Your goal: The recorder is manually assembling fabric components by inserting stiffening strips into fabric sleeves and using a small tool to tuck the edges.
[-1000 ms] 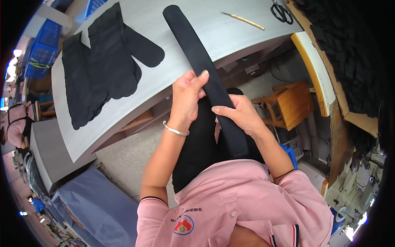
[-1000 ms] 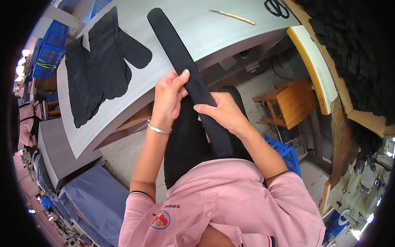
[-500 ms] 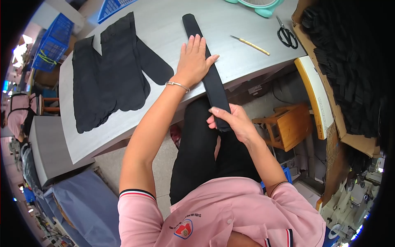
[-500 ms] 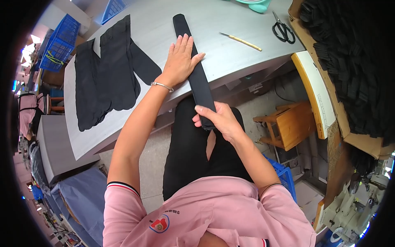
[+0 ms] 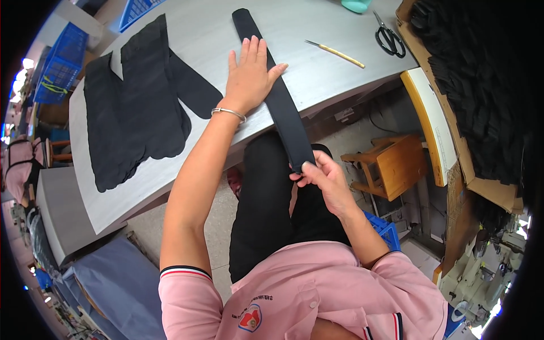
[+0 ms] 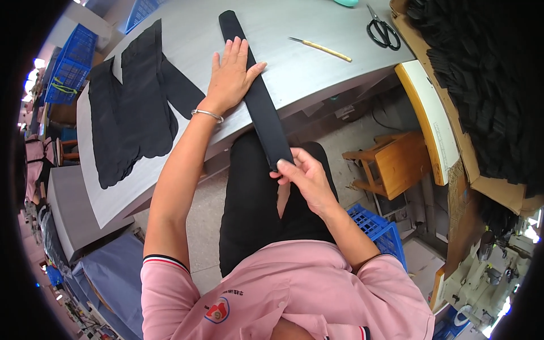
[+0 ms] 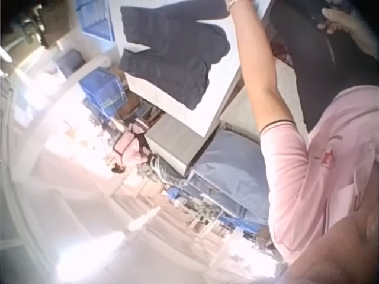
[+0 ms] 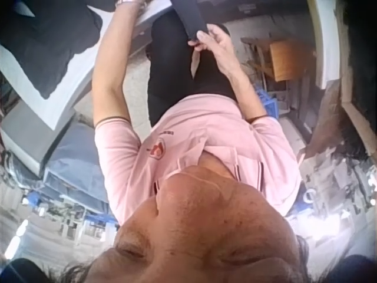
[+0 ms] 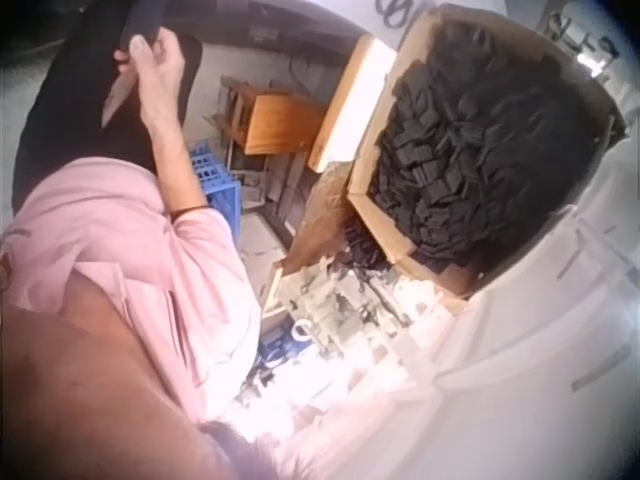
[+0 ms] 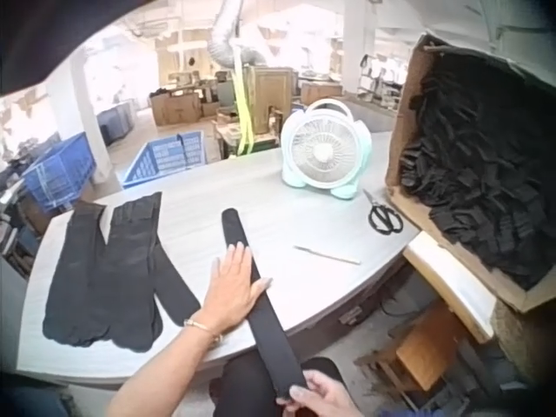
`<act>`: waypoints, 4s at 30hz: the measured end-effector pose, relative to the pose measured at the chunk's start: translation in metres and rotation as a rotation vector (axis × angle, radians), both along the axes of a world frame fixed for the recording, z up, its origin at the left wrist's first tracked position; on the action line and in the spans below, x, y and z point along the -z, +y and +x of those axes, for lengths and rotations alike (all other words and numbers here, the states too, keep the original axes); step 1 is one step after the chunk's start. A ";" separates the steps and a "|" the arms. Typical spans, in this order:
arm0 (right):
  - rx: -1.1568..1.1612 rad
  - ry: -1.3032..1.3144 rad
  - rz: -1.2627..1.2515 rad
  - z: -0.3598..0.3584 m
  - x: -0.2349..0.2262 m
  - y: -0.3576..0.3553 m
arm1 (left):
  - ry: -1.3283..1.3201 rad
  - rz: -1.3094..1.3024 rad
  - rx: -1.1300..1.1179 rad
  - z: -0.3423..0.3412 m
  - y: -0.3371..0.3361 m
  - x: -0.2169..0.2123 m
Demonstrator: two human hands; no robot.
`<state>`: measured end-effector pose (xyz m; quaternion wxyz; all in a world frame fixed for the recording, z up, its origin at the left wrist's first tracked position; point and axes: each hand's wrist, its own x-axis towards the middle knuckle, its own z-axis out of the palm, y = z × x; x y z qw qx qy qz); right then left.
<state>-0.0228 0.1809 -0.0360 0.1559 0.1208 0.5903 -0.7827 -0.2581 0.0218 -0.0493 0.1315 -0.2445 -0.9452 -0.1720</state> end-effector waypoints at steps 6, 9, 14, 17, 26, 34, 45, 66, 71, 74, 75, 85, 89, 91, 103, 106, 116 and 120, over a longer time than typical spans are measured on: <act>0.090 -0.046 -0.324 0.000 -0.002 0.011 | -0.019 -0.040 -0.011 0.000 0.000 0.000; 0.090 -0.044 -0.324 0.009 -0.004 0.008 | -0.017 -0.040 -0.017 0.001 0.000 0.001; 0.183 -0.037 -0.288 0.003 -0.008 0.008 | 0.012 0.064 -0.026 0.017 0.001 -0.010; 0.095 -0.100 -0.245 -0.003 -0.009 0.009 | 0.180 0.453 -0.105 0.062 0.000 -0.027; 0.008 -0.235 -0.290 0.005 0.000 0.008 | -0.949 1.563 -0.323 0.231 -0.003 -0.021; -0.111 -0.276 -0.313 0.012 -0.008 0.007 | -1.105 1.601 -0.252 0.236 -0.016 -0.012; -0.052 -0.045 0.066 -0.007 -0.010 0.000 | -1.067 1.513 -0.196 0.251 -0.021 -0.015; -0.211 -0.247 -0.165 -0.018 -0.009 0.008 | -1.149 1.638 -0.177 0.242 -0.020 -0.024; -0.166 -0.207 -0.107 -0.019 -0.012 -0.001 | -1.111 1.665 -0.259 0.241 -0.022 -0.019; -0.067 -0.069 -0.031 -0.024 -0.020 -0.008 | -1.139 1.656 -0.204 0.238 -0.026 -0.015; -0.085 -0.020 0.031 -0.027 -0.022 -0.009 | -1.152 1.611 -0.145 0.237 -0.027 -0.014; -0.076 -0.135 0.029 -0.038 -0.009 -0.004 | -1.100 1.662 -0.182 0.235 -0.021 -0.017; -0.105 -0.125 0.033 -0.044 -0.020 -0.006 | -1.113 1.578 -0.121 0.224 -0.031 -0.011; -0.011 0.013 0.072 -0.046 -0.026 -0.010 | -1.082 1.558 -0.103 0.221 -0.029 -0.010; 0.107 0.367 0.761 -0.087 -0.030 -0.036 | -1.434 1.771 -0.090 0.207 -0.019 -0.014; -0.151 0.927 1.013 -0.083 -0.035 -0.034 | -1.489 1.846 -0.019 0.194 -0.027 -0.005; -0.421 0.997 1.411 -0.171 -0.009 -0.043 | -1.188 1.609 -0.116 0.212 -0.009 0.004; -0.347 1.037 1.401 -0.216 0.005 -0.047 | -1.107 1.334 -0.124 0.248 0.004 0.014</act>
